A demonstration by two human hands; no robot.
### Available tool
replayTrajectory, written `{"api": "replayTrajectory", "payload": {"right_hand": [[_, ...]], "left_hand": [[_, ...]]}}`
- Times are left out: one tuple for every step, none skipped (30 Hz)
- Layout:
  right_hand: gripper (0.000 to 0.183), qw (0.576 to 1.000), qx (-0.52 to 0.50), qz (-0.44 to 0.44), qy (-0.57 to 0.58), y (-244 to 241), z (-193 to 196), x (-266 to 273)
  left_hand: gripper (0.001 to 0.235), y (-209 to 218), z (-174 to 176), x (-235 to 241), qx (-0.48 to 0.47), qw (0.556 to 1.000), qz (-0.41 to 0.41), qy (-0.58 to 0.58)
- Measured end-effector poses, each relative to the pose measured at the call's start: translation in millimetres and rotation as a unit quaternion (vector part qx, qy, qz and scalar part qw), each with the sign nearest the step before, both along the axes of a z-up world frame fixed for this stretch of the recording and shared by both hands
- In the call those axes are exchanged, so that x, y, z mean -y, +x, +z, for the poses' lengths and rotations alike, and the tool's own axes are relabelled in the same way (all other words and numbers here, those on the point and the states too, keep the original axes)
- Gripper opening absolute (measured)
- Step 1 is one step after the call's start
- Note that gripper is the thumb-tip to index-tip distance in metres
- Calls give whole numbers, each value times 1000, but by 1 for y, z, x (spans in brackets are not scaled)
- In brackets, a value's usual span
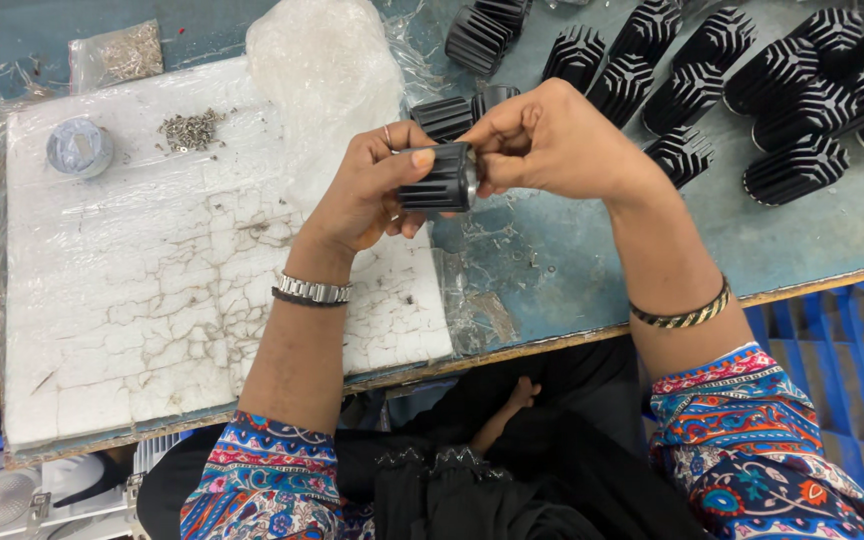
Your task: The person applies liquid from a white bottle into black finned heat sinks, then presses silver metal cups into the center of the components one at a time by hand.
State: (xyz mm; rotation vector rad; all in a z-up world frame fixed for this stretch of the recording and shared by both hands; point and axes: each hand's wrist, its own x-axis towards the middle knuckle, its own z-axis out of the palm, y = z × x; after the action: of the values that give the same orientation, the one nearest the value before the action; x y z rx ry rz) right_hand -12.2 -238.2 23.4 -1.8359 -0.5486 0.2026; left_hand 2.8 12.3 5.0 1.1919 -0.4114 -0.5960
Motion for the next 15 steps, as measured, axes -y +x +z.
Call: {"api": "replayTrajectory", "payload": {"right_hand": [[30,1000,-12,6,-5,1,0,2],[29,1000,-25,11,-11,2,-1,3],[29,999,-25,32,7,4,0,6],[29,998,-26,53,24,6,1,8],[30,996,-26,74,42,7,1,9],[30,997,-19,66,40,7,0,7],[31,998,-11,58,38,7,0,6],[32,998,-4,50,35,6,-1,5],[30,998,6,37,58,5,-2,1],[28,996,16,24,81,3,-5,-6],[26,994,27,10,104,3,-6,-11],[26,996,25,-21,87,4,-7,-14],[26,996,22,-53,70,5,-8,-15],[26,995,19,-85,53,6,-8,-16],[25,994,14,-93,59,7,-9,-17]], "left_hand": [[27,0,0,1,4,1000,-1,4],[26,0,-1,1,5,1000,1,7],[26,1,-1,1,7,1000,4,10],[25,1,-1,1,9,1000,7,13],[26,1,-2,1,8,1000,11,7],[26,1,-2,1,7,1000,16,2],[26,1,-3,1,7,1000,20,-4],[26,1,-3,2,4,1000,27,-3],[26,1,-3,2,2,999,34,-2],[26,2,-3,2,0,999,41,-1],[27,2,-3,2,-1,999,45,6],[27,2,-3,2,-2,999,50,13],[28,2,-3,3,-3,998,54,19],[28,3,-3,3,-15,998,59,5],[28,3,-2,4,-27,998,63,-8]]}}
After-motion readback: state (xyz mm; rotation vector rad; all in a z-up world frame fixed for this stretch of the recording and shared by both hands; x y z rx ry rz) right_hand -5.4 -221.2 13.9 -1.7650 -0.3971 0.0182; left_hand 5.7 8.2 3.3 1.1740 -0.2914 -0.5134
